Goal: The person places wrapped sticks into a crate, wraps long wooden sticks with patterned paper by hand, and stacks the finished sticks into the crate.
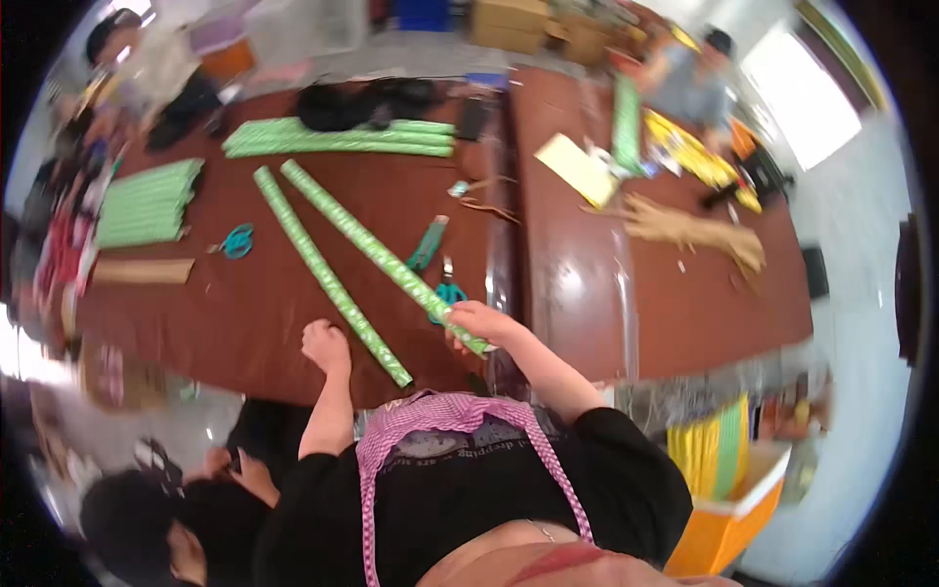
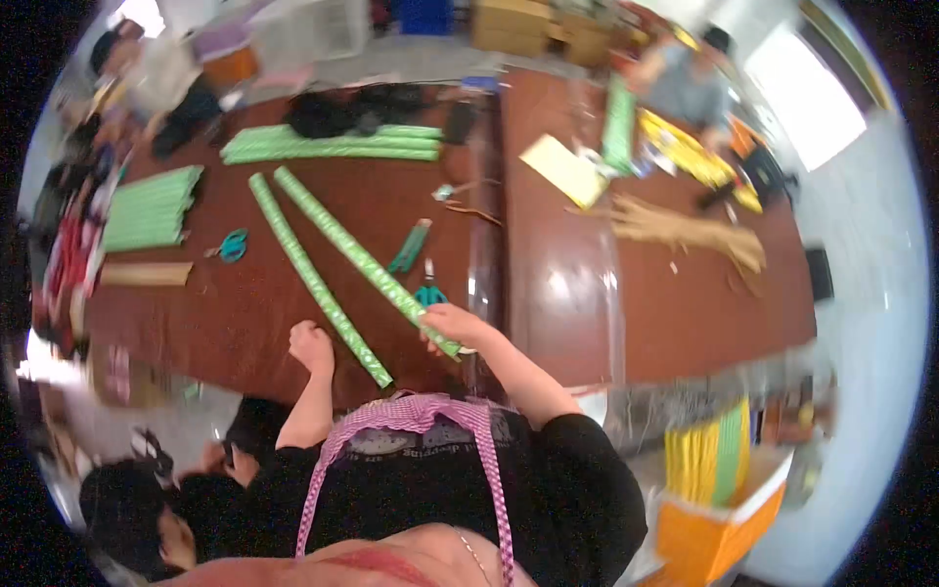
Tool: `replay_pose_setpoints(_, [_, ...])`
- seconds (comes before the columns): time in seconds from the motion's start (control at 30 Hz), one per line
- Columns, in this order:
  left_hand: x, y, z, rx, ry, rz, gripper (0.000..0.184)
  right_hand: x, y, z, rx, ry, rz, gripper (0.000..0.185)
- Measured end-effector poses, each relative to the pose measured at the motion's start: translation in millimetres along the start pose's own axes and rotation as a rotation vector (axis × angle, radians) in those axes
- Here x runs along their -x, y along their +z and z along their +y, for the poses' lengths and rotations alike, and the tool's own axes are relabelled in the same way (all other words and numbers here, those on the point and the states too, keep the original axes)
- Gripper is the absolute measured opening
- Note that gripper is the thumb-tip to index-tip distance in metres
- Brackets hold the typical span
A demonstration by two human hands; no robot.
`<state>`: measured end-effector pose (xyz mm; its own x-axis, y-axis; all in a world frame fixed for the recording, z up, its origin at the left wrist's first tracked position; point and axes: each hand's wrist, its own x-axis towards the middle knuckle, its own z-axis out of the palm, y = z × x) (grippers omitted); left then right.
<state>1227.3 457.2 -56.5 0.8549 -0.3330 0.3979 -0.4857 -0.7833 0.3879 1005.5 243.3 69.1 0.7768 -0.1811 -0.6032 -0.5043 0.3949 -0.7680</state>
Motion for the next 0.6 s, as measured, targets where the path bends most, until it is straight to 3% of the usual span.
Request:
replay_pose_setpoints(0.07, [3.7,2.5,1.6,-0.048,-0.002,0.053,0.01,22.8,9.7,16.7,0.005,0.011,0.036,0.026])
replay_pose_setpoints(0.23, [-16.1,-9.7,1.3,-0.066,-0.092,-0.283,0.02,43.5,23.8,72.1,0.015,-0.095,0.063,0.022])
replay_pose_setpoints(0.33, [-37.6,-13.3,-3.7,0.092,-0.083,-0.225,0.026,62.6,42.9,71.4,0.036,-0.149,0.062,0.021])
replay_pose_setpoints(0.4, [-39.7,-16.0,3.3,0.442,-0.027,-0.157,0.027,66.6,55.7,68.6,0.031,-0.168,0.043,0.02])
replay_pose_setpoints(0.43, [-32.5,-19.2,18.4,0.707,-0.182,-0.243,0.026,68.6,60.3,62.3,0.021,-0.189,0.004,0.02])
replay_pose_setpoints(0.47, [-26.4,-42.3,40.3,0.942,-0.455,-0.563,0.026,68.3,67.6,61.2,0.026,-0.181,-0.018,0.02])
replay_pose_setpoints(0.5, [-18.1,-58.6,60.2,0.964,-0.616,-0.727,0.029,67.6,74.8,59.8,0.01,-0.186,0.003,0.021])
replay_pose_setpoints(0.57, [7.2,-60.6,76.8,1.269,-0.831,-0.939,0.046,65.7,82.9,57.6,-0.012,-0.215,-0.008,0.023])
replay_pose_setpoints(0.6, [15.6,-61.9,84.6,1.397,-0.869,-1.009,0.042,62.4,82.6,55.4,-0.003,-0.217,-0.016,0.023])
